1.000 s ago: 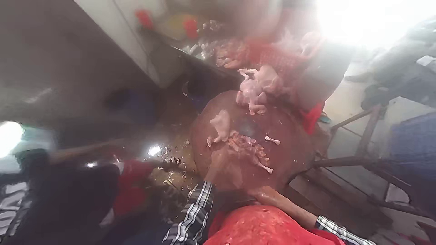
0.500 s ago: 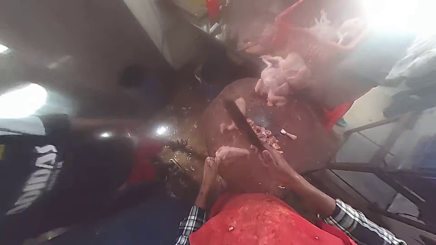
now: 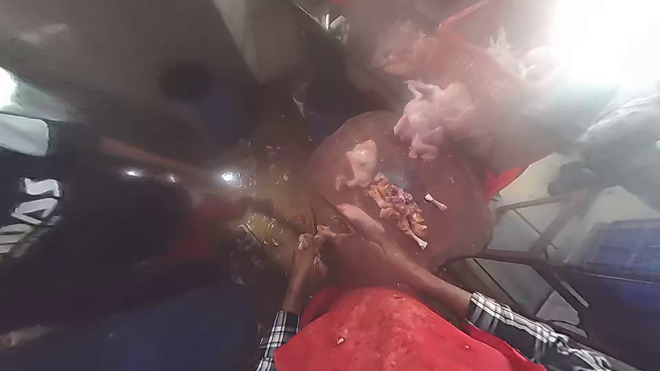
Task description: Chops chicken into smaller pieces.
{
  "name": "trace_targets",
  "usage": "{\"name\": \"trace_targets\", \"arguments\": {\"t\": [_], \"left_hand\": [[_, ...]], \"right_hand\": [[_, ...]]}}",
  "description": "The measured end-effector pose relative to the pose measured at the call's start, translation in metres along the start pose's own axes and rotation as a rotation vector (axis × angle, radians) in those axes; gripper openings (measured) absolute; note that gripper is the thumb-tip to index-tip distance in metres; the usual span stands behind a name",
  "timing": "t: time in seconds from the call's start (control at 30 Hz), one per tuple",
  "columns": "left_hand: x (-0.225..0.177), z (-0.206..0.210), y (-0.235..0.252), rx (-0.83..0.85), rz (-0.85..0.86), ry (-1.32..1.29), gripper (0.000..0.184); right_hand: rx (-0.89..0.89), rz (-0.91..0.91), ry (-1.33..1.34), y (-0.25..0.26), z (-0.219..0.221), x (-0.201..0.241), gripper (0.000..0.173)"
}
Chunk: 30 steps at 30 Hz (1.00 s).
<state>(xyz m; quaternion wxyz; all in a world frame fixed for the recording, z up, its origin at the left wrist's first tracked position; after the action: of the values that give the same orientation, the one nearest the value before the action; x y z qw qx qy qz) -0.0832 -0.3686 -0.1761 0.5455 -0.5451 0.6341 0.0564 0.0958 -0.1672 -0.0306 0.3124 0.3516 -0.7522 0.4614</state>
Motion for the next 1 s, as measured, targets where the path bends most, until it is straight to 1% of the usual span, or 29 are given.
{"name": "trace_targets", "arguments": {"t": [0.03,0.07,0.13,0.17,0.2,0.23,0.27,0.3,0.37,0.4,0.43,0.47,0.5,0.57,0.6,0.63,0.67,0.7,0.73,0.8,0.83,0.87,0.9,0.93,0.97,1.0], "left_hand": [[0.005,0.0,-0.003,0.007,-0.022,-0.05,0.047],[0.005,0.001,-0.006,0.014,-0.032,-0.109,0.046],[-0.007,0.005,-0.011,0.005,-0.021,-0.306,0.036],[-0.017,0.006,-0.015,0.0,-0.016,-0.393,0.033],[-0.029,0.008,-0.021,0.006,-0.008,-0.441,0.035],[-0.04,0.012,-0.026,0.001,-0.008,-0.466,0.035],[-0.044,0.02,-0.035,0.011,-0.034,-0.476,0.034],[-0.044,0.032,-0.039,0.043,-0.064,-0.489,0.035],[-0.039,0.062,-0.039,0.107,-0.104,-0.52,0.039],[-0.034,0.078,-0.041,0.132,-0.114,-0.52,0.039],[-0.031,0.09,-0.044,0.153,-0.117,-0.516,0.04],[-0.031,0.099,-0.045,0.163,-0.121,-0.513,0.039],[-0.032,0.103,-0.047,0.166,-0.117,-0.501,0.037],[-0.04,0.101,-0.052,0.142,-0.094,-0.455,0.033],[-0.043,0.096,-0.054,0.122,-0.077,-0.426,0.03],[-0.048,0.089,-0.053,0.113,-0.055,-0.39,0.028],[-0.051,0.085,-0.052,0.111,-0.047,-0.374,0.027],[-0.046,0.082,-0.054,0.125,-0.052,-0.359,0.026],[-0.044,0.085,-0.052,0.15,-0.049,-0.345,0.025],[-0.034,0.093,-0.048,0.171,-0.062,-0.29,0.025],[-0.03,0.096,-0.046,0.17,-0.073,-0.269,0.024],[-0.028,0.097,-0.043,0.159,-0.076,-0.25,0.024],[-0.028,0.095,-0.041,0.141,-0.069,-0.222,0.024],[-0.029,0.092,-0.041,0.119,-0.051,-0.191,0.025],[-0.032,0.089,-0.041,0.103,-0.027,-0.152,0.025],[-0.036,0.083,-0.042,0.094,0.006,-0.096,0.022]], "right_hand": [[0.005,-0.058,0.077,-0.002,0.006,-0.002,0.075],[0.039,-0.06,0.117,0.0,0.013,-0.019,0.078],[0.156,0.06,0.166,0.013,0.019,-0.076,0.066],[0.172,0.115,0.193,0.018,0.017,-0.102,0.062],[0.145,0.149,0.184,0.019,0.008,-0.113,0.062],[0.082,0.164,0.122,0.021,-0.009,-0.112,0.064],[0.013,0.171,0.049,0.015,-0.023,-0.103,0.066],[-0.051,0.141,0.021,0.011,-0.033,-0.086,0.067],[-0.149,-0.011,0.096,0.004,-0.047,-0.035,0.073],[-0.183,-0.098,0.193,0.0,-0.045,-0.015,0.078],[-0.204,-0.162,0.289,-0.003,-0.039,-0.005,0.083],[-0.212,-0.194,0.327,-0.003,-0.03,-0.006,0.085],[-0.177,-0.169,0.282,-0.002,-0.017,-0.017,0.082],[-0.01,0.011,0.186,0.006,0.01,-0.072,0.068],[0.052,0.09,0.184,0.01,0.017,-0.096,0.065],[0.073,0.129,0.175,0.012,0.015,-0.103,0.063],[0.068,0.116,0.167,0.011,0.009,-0.094,0.062],[0.055,0.063,0.185,0.003,0.006,-0.076,0.063],[0.026,-0.042,0.23,-0.002,-0.002,-0.05,0.067],[-0.057,-0.267,0.416,-0.013,-0.009,0.0,0.081],[-0.102,-0.348,0.484,-0.014,-0.007,0.008,0.083],[-0.12,-0.371,0.458,-0.012,-0.002,0.002,0.083],[-0.08,-0.304,0.359,-0.006,0.007,-0.019,0.08],[0.019,-0.151,0.25,0.002,0.018,-0.051,0.07],[0.12,0.003,0.201,0.01,0.028,-0.085,0.064],[0.172,0.102,0.187,0.013,0.031,-0.107,0.063]]}}
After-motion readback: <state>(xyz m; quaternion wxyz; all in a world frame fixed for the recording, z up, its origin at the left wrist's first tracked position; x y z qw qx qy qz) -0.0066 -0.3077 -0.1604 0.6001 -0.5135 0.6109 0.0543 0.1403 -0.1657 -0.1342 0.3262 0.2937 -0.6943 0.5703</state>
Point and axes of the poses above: each hand's wrist, its own y-axis towards the middle knuckle, its own z-axis out of the palm, x = y × z, the point moved 10 cm from there along y, towards the middle knuckle, and after that the axes turned 14 degrees about y, right-handed, at the moved point
